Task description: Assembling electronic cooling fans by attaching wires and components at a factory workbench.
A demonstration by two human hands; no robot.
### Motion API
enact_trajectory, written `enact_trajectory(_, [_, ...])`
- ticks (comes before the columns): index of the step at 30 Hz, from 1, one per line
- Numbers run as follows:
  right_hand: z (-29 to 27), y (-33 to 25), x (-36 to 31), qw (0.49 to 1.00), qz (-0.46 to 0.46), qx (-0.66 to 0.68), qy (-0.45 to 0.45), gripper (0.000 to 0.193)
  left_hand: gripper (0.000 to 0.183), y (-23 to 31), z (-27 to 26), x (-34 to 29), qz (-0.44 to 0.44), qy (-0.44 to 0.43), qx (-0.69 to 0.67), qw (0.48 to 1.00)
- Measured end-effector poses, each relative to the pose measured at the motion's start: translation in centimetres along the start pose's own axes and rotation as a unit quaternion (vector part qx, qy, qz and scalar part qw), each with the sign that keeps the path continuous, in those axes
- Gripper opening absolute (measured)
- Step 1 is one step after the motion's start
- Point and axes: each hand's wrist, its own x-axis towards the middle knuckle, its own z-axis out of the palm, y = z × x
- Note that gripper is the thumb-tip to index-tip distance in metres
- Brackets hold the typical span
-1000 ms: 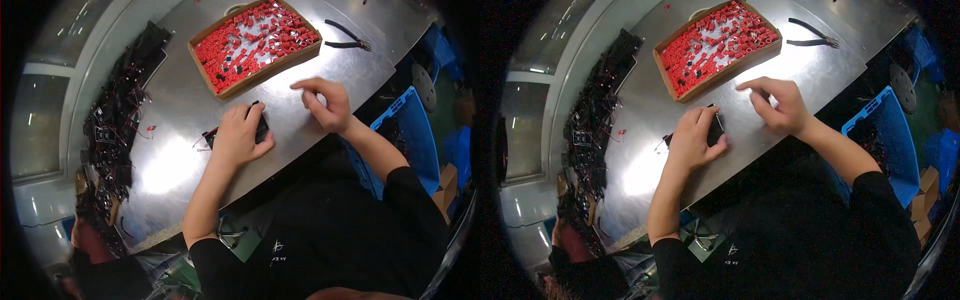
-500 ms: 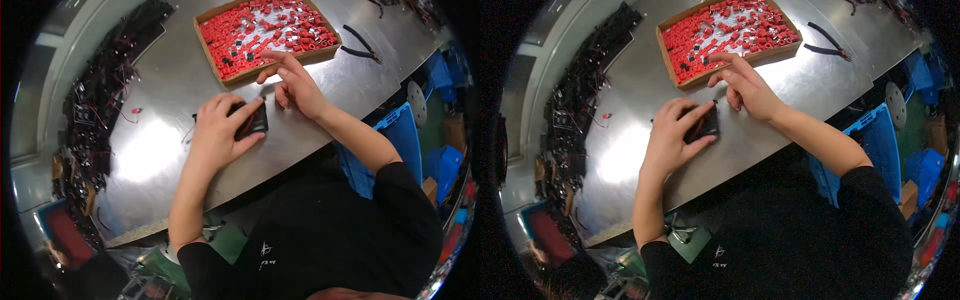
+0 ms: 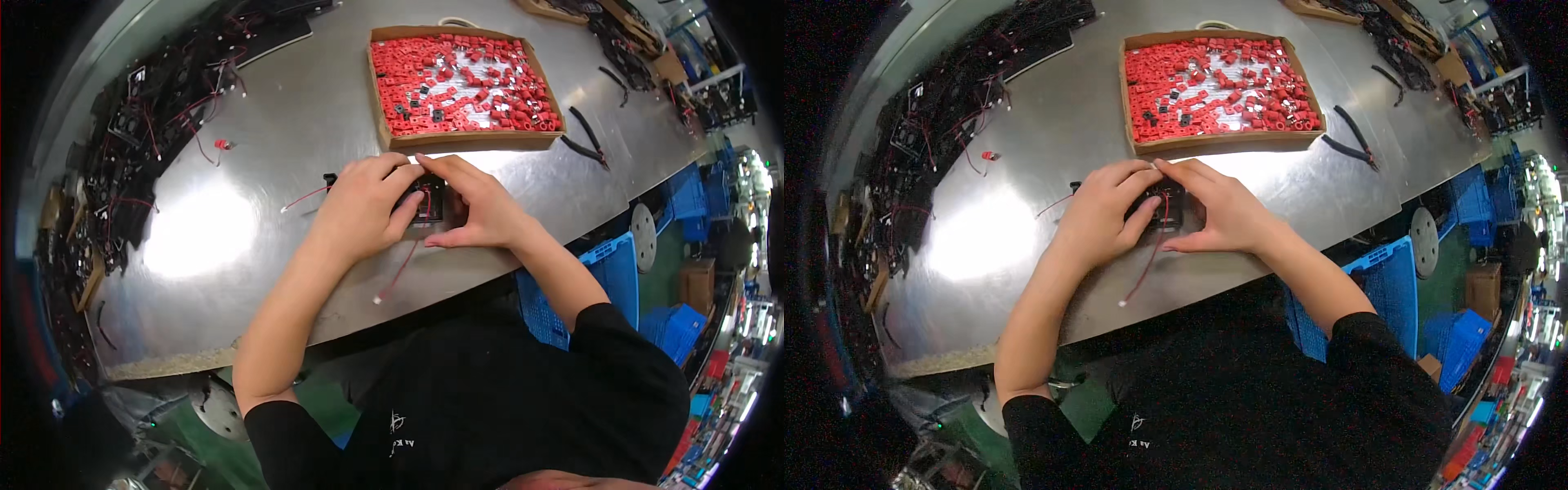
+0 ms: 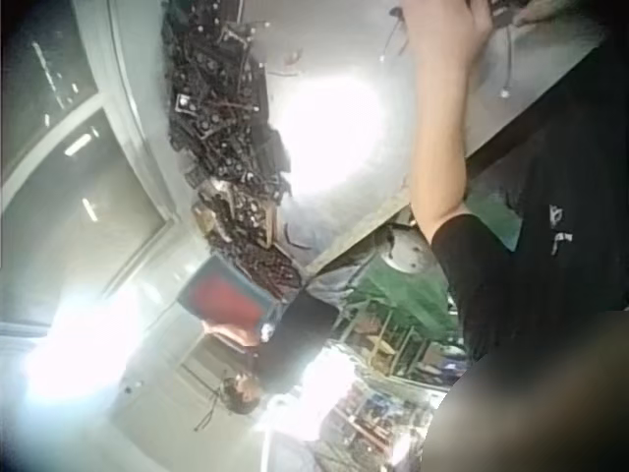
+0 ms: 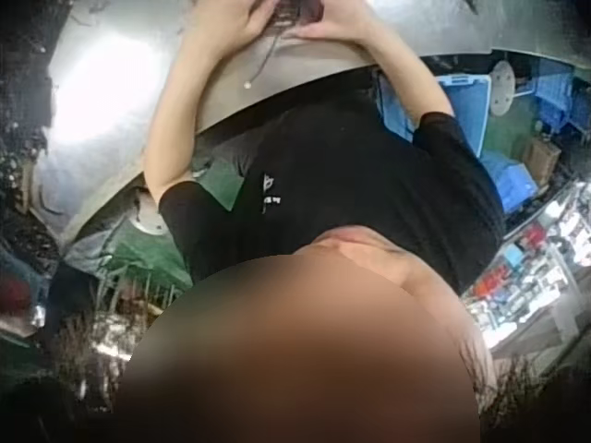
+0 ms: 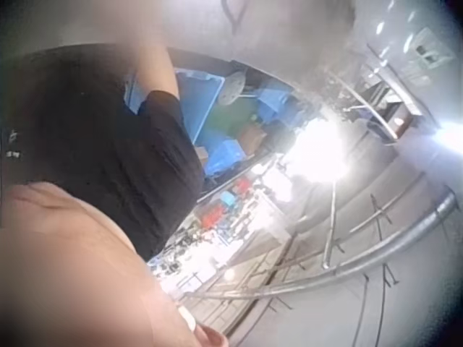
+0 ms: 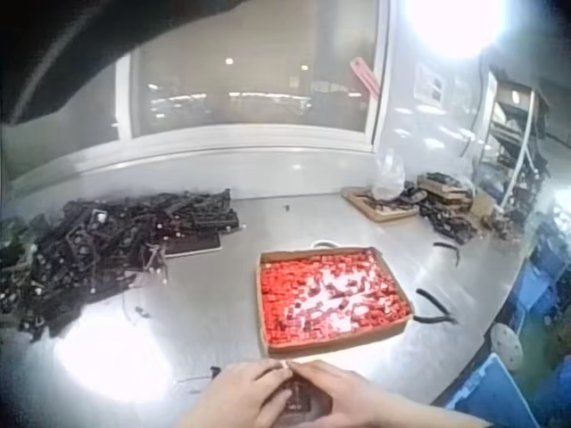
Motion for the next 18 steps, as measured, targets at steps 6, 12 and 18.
enact_trajectory(6, [0.4,0.1,-0.3,0.997,0.081,-0.004,-0.017,0.108,0.05,1.0,-0.4,0.0,-0.004,0.018,0.033,0.999])
enact_trajectory(12, [0.5,0.4,0.0,0.998,0.047,-0.043,0.012,0.106,0.051,2.5,-0.3,0.4,0.007,0.061,0.092,0.994])
enact_trajectory(18, [0.3,0.3,0.1,0.998,0.049,-0.047,-0.006,0.103,0.025,1.8,-0.2,0.2,0.093,0.019,0.049,0.994])
